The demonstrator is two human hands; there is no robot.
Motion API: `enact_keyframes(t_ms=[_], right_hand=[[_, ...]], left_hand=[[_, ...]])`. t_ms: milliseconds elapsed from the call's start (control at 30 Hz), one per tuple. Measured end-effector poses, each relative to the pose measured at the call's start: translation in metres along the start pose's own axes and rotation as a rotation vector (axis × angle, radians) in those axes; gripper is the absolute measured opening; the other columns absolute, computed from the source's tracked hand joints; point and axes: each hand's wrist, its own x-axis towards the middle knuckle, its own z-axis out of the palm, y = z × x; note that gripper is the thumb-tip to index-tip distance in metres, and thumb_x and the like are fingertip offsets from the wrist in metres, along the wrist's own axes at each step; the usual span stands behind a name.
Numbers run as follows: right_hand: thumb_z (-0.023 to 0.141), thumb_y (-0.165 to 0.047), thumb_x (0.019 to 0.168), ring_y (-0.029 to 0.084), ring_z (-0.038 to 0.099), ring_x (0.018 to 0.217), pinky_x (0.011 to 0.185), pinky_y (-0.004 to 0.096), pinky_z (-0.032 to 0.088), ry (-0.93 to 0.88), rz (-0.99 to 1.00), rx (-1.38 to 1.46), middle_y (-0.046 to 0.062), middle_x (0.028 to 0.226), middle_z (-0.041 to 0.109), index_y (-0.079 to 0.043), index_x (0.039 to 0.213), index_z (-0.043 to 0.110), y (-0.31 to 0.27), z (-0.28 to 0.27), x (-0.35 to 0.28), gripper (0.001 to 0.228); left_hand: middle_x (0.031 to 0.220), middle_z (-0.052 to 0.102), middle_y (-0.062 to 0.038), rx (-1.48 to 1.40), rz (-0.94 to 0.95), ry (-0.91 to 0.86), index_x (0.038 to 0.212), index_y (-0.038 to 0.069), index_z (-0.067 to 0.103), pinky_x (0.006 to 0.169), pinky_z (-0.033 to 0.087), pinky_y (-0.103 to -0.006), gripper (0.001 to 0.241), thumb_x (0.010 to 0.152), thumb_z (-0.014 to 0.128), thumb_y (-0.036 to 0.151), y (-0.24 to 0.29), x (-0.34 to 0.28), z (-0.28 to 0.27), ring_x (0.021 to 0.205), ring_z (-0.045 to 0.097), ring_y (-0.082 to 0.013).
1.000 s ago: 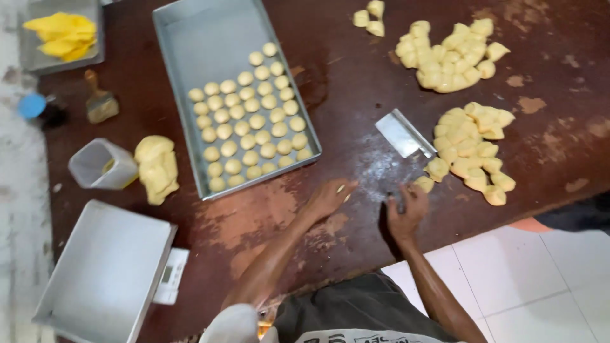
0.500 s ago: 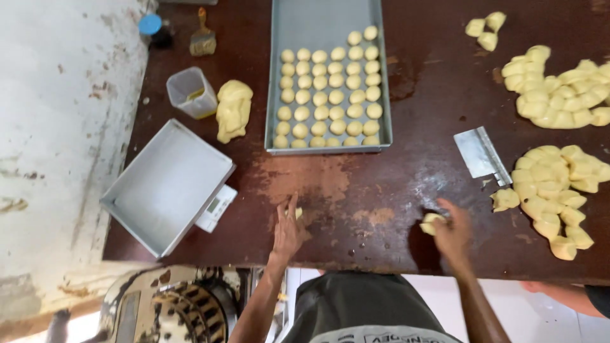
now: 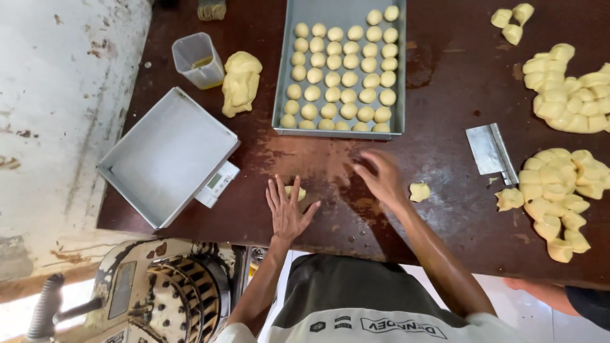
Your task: Shaping dough into small balls and placing them neatly onto a metal tray.
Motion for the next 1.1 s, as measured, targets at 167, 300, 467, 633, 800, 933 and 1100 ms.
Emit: enact_keyframes(t_ms=[167,300,467,633,800,933,1100], right_hand=[[0.068,-0.064,0.092,0.041,0.051,0.138,0.114,0.051,0.046,-0.244,1.293,1.489,0.031,0.152,0.042,-0.001,0.142,0.036,-0.03,0.095,0.052,0.087],[0.062,-0.058,0.098,0.036,0.069,0.118,0.097,0.049,0.062,-0.124,1.28,1.296,0.029,0.138,0.059,0.008,0.135,0.049,-0.044,0.136,0.094,0.077],[0.071,-0.016,0.085,0.035,0.079,0.075,0.075,0.053,0.068,0.135,1.402,1.156,0.019,0.078,0.074,0.002,0.096,0.056,-0.012,0.181,0.109,0.026],[0.067,-0.025,0.095,0.033,0.071,0.111,0.101,0.048,0.056,0.027,1.43,1.086,0.017,0.098,0.073,0.002,0.122,0.059,-0.011,0.144,0.099,0.04],[0.067,-0.027,0.1,0.033,0.068,0.118,0.113,0.049,0.05,0.056,1.445,1.125,0.01,0.104,0.066,-0.003,0.115,0.066,0.021,0.091,0.055,0.028],[0.066,-0.011,0.095,0.032,0.069,0.104,0.098,0.043,0.062,0.284,1.413,1.103,0.016,0.114,0.063,0.004,0.12,0.06,0.045,0.027,0.024,0.029],[0.069,-0.007,0.087,0.022,0.065,0.073,0.063,0.032,0.062,0.358,1.17,1.047,0.013,0.092,0.066,0.003,0.107,0.063,0.123,-0.04,-0.054,0.023]], left_hand=[[0.163,0.018,-0.034,-0.17,-0.025,0.112,0.16,0.011,0.038,0.12,0.008,-0.0671,0.096,0.088,0.067,0.068,-0.006,0.0,-0.002,0.151,0.012,-0.0554],[0.16,0.024,-0.036,-0.149,-0.003,0.186,0.158,0.008,0.038,0.12,0.013,-0.0672,0.096,0.086,0.07,0.063,-0.01,-0.003,0.0,0.149,0.017,-0.0563],[0.158,0.026,-0.034,-0.189,0.008,0.243,0.157,0.006,0.039,0.117,0.016,-0.0691,0.092,0.089,0.07,0.06,-0.013,0.002,0.003,0.148,0.02,-0.0559],[0.161,0.025,-0.031,-0.2,0.037,0.25,0.157,0.007,0.038,0.119,0.016,-0.066,0.094,0.085,0.072,0.057,-0.017,0.003,0.002,0.148,0.021,-0.0538],[0.164,0.023,-0.03,-0.203,0.04,0.232,0.156,0.005,0.036,0.12,0.017,-0.0619,0.092,0.086,0.068,0.056,-0.016,0.001,0.003,0.15,0.02,-0.0514],[0.166,0.018,-0.027,-0.264,0.06,0.281,0.159,0.007,0.03,0.122,0.009,-0.0655,0.092,0.089,0.06,0.06,-0.03,0.003,0.017,0.153,0.015,-0.0478],[0.169,0.013,-0.02,-0.391,0.048,0.382,0.161,0.011,0.019,0.125,0.005,-0.068,0.088,0.097,0.034,0.068,-0.019,0.041,-0.018,0.157,0.009,-0.0396]])
